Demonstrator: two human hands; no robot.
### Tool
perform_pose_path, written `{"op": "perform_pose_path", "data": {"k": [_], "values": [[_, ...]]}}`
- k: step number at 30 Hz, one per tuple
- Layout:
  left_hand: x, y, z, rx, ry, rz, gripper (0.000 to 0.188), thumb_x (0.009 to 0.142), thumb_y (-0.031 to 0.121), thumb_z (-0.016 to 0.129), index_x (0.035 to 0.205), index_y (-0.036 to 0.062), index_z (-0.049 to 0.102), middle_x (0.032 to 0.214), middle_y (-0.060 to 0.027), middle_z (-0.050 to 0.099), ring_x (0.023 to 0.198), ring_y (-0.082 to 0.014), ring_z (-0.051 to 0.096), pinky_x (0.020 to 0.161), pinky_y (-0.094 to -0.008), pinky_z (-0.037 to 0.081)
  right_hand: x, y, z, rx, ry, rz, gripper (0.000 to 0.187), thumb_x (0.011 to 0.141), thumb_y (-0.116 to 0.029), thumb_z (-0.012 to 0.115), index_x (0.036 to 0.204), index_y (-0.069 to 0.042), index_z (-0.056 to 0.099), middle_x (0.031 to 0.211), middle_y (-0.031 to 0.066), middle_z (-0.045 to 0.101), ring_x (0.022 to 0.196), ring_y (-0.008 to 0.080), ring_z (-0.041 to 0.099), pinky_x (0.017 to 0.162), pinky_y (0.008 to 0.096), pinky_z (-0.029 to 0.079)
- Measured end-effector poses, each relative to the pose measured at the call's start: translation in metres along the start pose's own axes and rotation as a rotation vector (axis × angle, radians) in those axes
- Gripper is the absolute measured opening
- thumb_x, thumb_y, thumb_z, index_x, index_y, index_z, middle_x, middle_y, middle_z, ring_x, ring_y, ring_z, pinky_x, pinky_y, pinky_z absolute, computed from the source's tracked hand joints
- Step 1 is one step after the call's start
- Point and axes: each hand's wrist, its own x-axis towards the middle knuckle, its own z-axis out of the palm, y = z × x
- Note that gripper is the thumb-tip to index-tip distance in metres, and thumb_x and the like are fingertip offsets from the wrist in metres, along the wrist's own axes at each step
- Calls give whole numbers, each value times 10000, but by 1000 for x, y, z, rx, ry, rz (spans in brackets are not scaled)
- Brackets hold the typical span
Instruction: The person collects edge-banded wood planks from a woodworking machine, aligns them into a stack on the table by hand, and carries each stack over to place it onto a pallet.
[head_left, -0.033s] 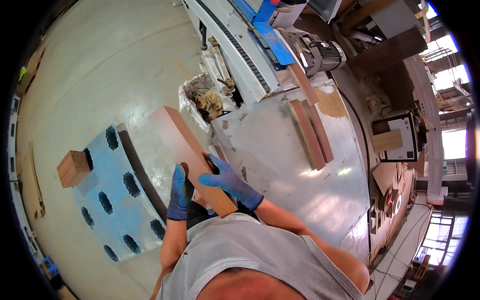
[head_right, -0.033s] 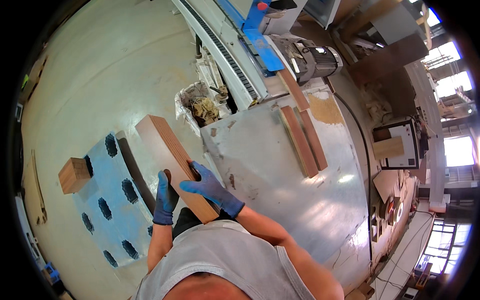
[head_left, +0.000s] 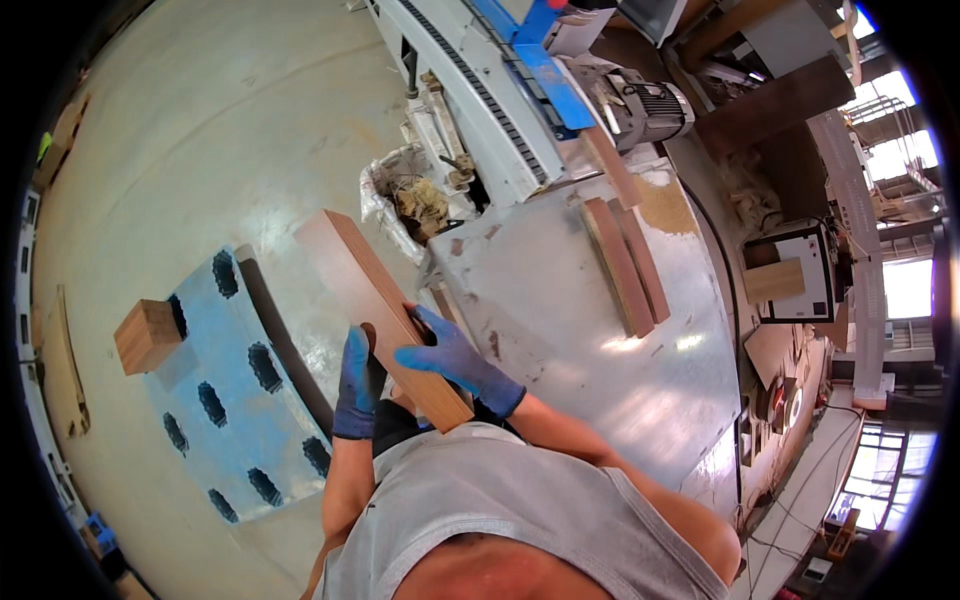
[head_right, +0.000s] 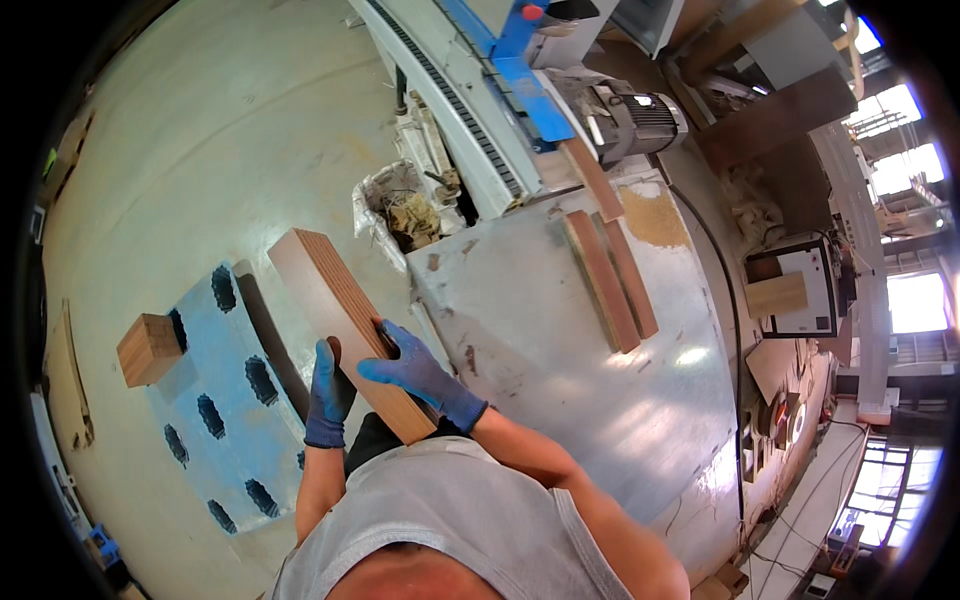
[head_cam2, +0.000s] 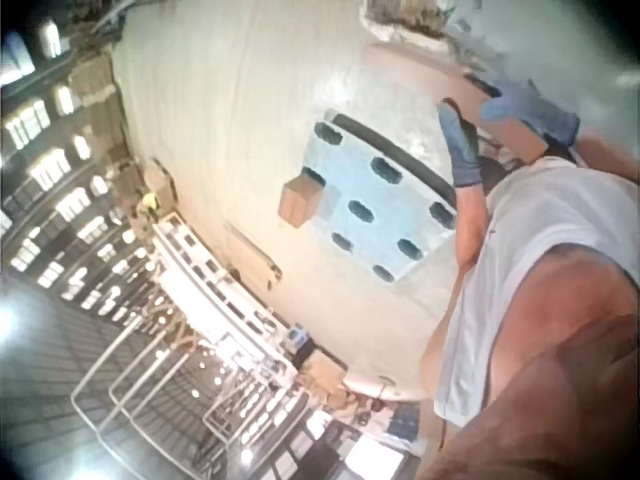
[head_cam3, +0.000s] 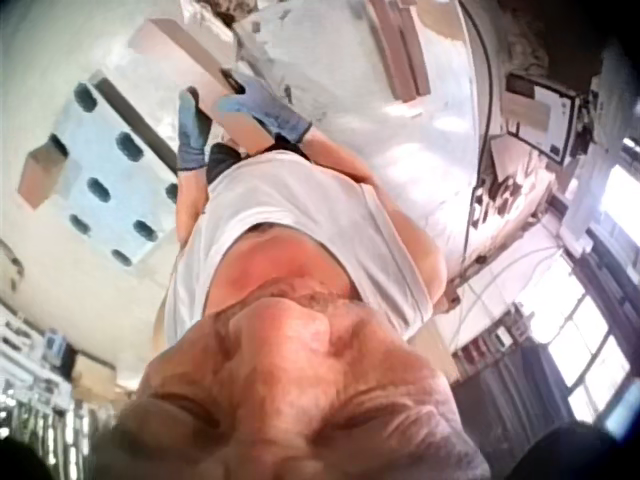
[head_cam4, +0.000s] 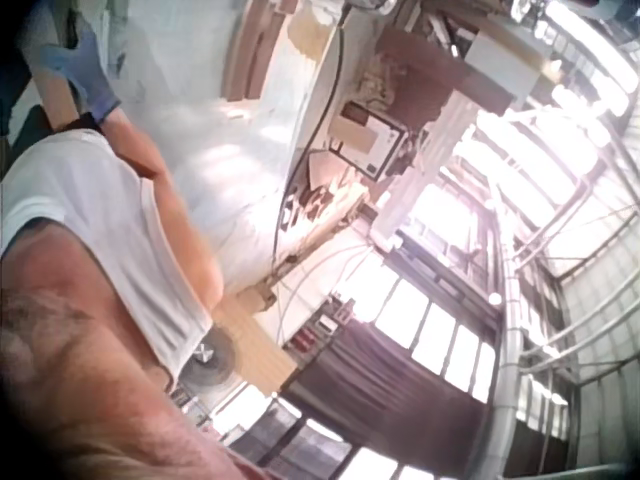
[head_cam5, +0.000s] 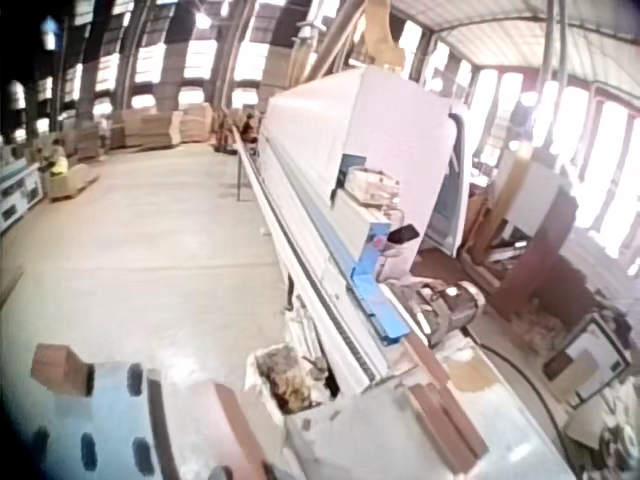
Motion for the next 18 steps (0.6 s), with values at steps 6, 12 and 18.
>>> {"op": "perform_pose_path", "data": {"k": [6, 12, 18], "values": [[-21, 89, -51, 172, 63, 105, 572, 984, 360, 634, 1399, -1, 479, 1327, -130, 597, 1186, -245, 610, 1034, -381, 490, 58, 31, 91, -8, -185, -42, 885, 839, -202, 809, 1539, 44, 327, 1367, 145, 563, 1209, 165, 562, 998, 314, 493], [-43, 170, -106, 48, 112, 320, 651, 932, 393, 674, 1390, -17, 460, 1262, -166, 624, 1123, -275, 647, 991, -400, 529, 108, 17, 205, -112, -339, 57, 880, 848, -171, 789, 1538, 79, 303, 1401, 165, 544, 1223, 182, 567, 1013, 319, 487], [-70, 234, -184, -185, 342, 455, 642, 946, 379, 665, 1413, 4, 433, 1255, -169, 626, 1130, -274, 644, 986, -411, 533, 186, 45, 311, -246, -549, 192, 939, 845, -252, 797, 1543, 96, 275, 1441, 189, 518, 1243, 204, 563, 1024, 322, 478]]}}
